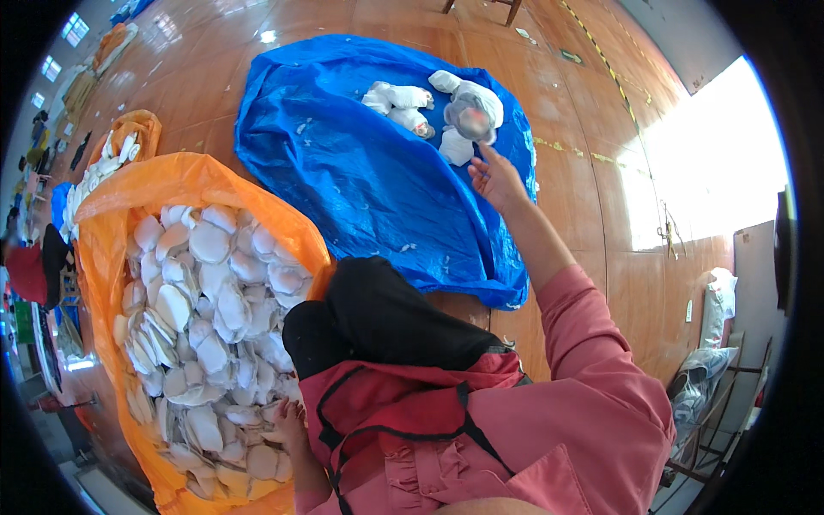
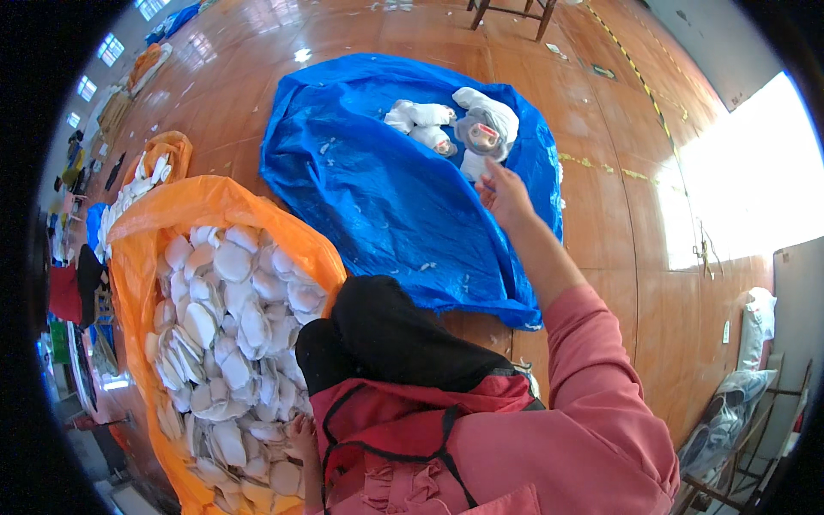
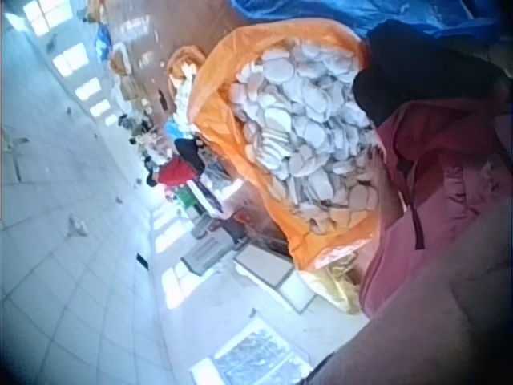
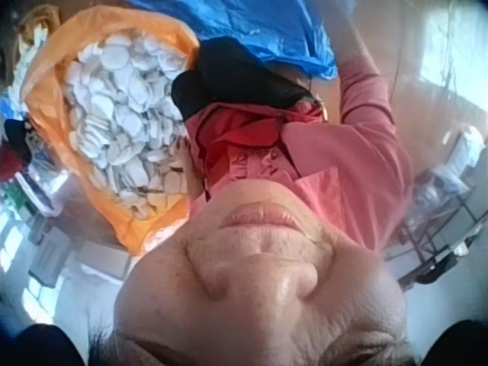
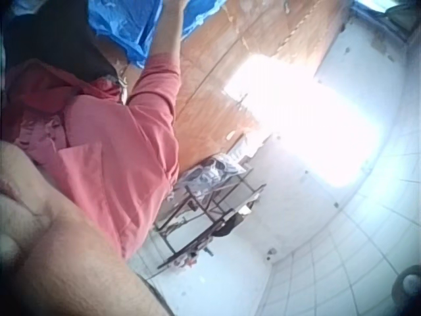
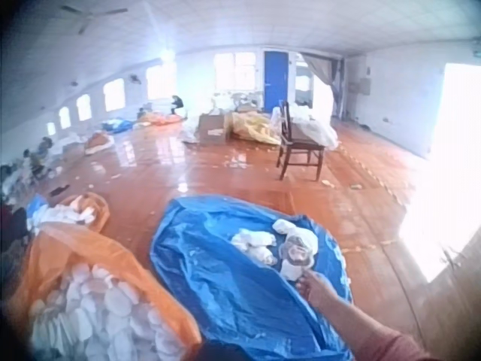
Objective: The person sits on the floor and repeatedly picks white sock-like items from an orange bag, stuffs them with white material, and places the finished items onto a blue tarp. The process is repeated continuously.
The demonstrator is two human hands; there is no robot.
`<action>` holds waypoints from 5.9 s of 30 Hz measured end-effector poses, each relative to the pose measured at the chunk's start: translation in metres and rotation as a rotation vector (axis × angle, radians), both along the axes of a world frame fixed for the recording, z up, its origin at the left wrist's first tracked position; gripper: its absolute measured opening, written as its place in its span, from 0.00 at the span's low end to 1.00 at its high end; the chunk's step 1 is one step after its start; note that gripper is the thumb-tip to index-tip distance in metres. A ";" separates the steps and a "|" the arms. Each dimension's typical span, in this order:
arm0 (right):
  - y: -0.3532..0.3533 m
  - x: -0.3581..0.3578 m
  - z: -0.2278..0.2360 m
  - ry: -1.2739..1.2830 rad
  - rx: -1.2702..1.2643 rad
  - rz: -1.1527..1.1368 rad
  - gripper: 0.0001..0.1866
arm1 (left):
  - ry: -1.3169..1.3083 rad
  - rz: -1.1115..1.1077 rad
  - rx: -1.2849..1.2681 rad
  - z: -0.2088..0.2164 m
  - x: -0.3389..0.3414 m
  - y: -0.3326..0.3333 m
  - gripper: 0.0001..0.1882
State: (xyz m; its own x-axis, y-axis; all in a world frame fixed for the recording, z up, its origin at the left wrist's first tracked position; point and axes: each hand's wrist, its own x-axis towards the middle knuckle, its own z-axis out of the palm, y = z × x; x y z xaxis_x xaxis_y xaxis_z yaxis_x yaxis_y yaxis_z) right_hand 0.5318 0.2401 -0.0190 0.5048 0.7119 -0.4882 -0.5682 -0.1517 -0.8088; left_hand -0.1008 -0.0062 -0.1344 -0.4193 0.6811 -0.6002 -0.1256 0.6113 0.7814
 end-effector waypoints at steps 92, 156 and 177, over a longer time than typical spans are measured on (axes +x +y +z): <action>-0.153 -0.471 0.051 -0.696 1.064 1.354 0.20 | -0.835 0.446 0.826 0.180 0.025 -0.057 0.30; -0.179 -0.473 0.057 -0.263 0.415 1.763 0.07 | 0.687 0.245 0.697 0.155 0.059 -0.032 0.24; -0.185 -0.477 0.039 -0.570 0.734 1.220 0.07 | 0.441 0.405 0.640 0.156 0.064 -0.027 0.17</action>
State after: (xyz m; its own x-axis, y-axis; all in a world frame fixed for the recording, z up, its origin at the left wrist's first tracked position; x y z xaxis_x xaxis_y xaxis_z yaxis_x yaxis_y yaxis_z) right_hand 0.0552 0.0554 0.0197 -0.5555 0.8083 0.1951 0.0041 0.2373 -0.9714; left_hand -0.0365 -0.0331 0.0213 -0.8055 0.5802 0.1206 0.1568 0.0124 0.9876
